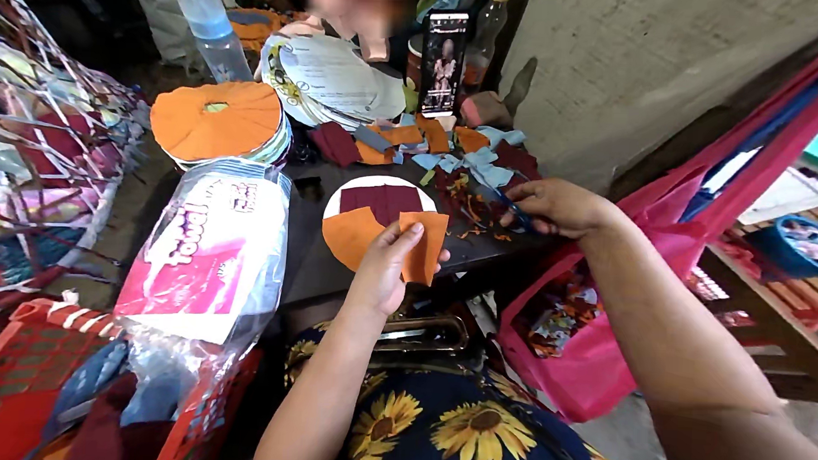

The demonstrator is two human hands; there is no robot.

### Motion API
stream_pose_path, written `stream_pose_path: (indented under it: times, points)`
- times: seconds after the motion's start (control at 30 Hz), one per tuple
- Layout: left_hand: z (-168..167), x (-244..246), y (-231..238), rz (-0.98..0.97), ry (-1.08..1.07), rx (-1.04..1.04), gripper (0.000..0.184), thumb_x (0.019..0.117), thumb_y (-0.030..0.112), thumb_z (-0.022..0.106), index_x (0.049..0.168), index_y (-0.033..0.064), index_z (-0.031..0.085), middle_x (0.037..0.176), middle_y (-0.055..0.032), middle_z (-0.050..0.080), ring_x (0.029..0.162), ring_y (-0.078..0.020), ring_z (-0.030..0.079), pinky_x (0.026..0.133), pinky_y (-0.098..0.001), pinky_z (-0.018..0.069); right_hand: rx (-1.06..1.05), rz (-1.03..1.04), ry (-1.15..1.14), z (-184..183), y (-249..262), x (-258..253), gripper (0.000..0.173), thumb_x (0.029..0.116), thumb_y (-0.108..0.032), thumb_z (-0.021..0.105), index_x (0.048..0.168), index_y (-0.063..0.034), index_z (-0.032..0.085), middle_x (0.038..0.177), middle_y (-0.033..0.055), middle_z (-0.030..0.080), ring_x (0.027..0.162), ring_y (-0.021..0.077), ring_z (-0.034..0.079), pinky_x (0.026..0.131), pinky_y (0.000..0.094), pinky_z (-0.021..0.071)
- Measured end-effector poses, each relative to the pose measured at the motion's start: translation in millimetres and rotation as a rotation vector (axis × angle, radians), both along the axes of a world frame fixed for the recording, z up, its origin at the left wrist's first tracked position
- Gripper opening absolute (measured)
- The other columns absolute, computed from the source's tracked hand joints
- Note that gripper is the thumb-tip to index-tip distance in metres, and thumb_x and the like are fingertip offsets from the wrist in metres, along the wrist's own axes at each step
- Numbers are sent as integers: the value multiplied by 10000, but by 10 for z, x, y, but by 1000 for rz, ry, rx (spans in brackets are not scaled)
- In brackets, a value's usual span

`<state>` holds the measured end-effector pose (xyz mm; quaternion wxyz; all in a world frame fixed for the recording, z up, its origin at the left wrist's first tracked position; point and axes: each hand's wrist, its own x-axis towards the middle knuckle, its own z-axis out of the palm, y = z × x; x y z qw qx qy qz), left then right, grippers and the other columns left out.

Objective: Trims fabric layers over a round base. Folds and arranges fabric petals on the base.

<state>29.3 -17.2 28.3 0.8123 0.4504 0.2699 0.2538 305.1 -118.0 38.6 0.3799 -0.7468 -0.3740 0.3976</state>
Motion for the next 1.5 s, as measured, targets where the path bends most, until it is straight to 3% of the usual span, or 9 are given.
stream_pose_path:
  times: [0.1, 0.17, 0.23, 0.3, 0.37, 0.6, 1.0, 1.17, 1.5]
  points:
    - [22, 7, 5, -51, 21, 33, 328, 1095, 84, 368, 1373, 46, 538, 1063, -123, 681, 875, -188, 694, 791, -325, 591, 251, -67, 188, -121, -138, -192, 291, 987, -22, 480, 1274, -53, 518, 807, -6, 669, 451, -25, 440, 395, 126, 358]
    - [41, 10, 15, -40, 37, 112, 277, 1088, 66, 389, 1318, 31, 539, 1035, -110, 688, 884, -175, 698, 811, -325, 591, 364, -67, 305, -223, -228, -368, 260, 1031, -109, 455, 1283, -93, 520, 794, -33, 634, 466, -11, 470, 410, 128, 399]
    - [80, 20, 38, -26, 46, 180, 241, 1088, 74, 408, 1274, 17, 550, 1009, -96, 692, 867, -164, 703, 805, -324, 599, 425, 4, 388, -348, -315, -560, 336, 1014, -321, 542, 1272, -108, 513, 819, -42, 653, 489, 20, 537, 441, 158, 475]
    - [121, 38, 64, -15, 50, 254, 222, 1088, 91, 421, 1240, 15, 566, 969, -79, 699, 831, -148, 706, 767, -314, 606, 447, 170, 480, -508, -393, -720, 687, 876, -689, 656, 1254, -134, 512, 920, -36, 685, 563, 69, 619, 510, 214, 549]
    - [153, 51, 82, -14, 50, 323, 212, 1087, 103, 432, 1217, 20, 578, 958, -66, 695, 816, -132, 699, 747, -305, 606, 446, 287, 467, -593, -448, -911, 835, 816, -792, 616, 1281, -108, 499, 988, -34, 668, 644, 92, 658, 563, 238, 579]
    - [180, 69, 91, -12, 140, 507, 181, 1061, 111, 507, 1149, 3, 622, 973, -54, 658, 862, -86, 656, 805, -301, 569, 484, 355, 160, -553, -499, -1151, 874, 874, -759, 570, 1314, -8, 500, 879, -100, 627, 672, -3, 635, 585, 183, 565]
    - [252, 64, 136, -91, 142, 378, 197, 1087, 126, 447, 1123, 23, 610, 886, -59, 689, 724, -110, 688, 660, -260, 597, 537, 274, 168, -564, -548, -1086, 662, 880, -633, 676, 1221, -71, 597, 744, -174, 589, 607, -54, 582, 560, 136, 518]
    - [248, 90, 116, -84, 119, 385, 190, 1081, 122, 464, 1091, 27, 628, 887, -48, 695, 741, -108, 694, 684, -270, 603, 572, 355, 165, -593, -576, -1057, 759, 886, -729, 591, 1248, -62, 580, 772, -151, 604, 641, -49, 587, 586, 147, 516]
    - [273, 106, 83, -91, 94, 384, 196, 1077, 102, 454, 1066, 22, 632, 857, -46, 696, 728, -109, 697, 693, -276, 609, 614, 305, 163, -635, -605, -1081, 613, 921, -625, 636, 1212, -86, 608, 743, -178, 583, 621, -75, 565, 562, 119, 494]
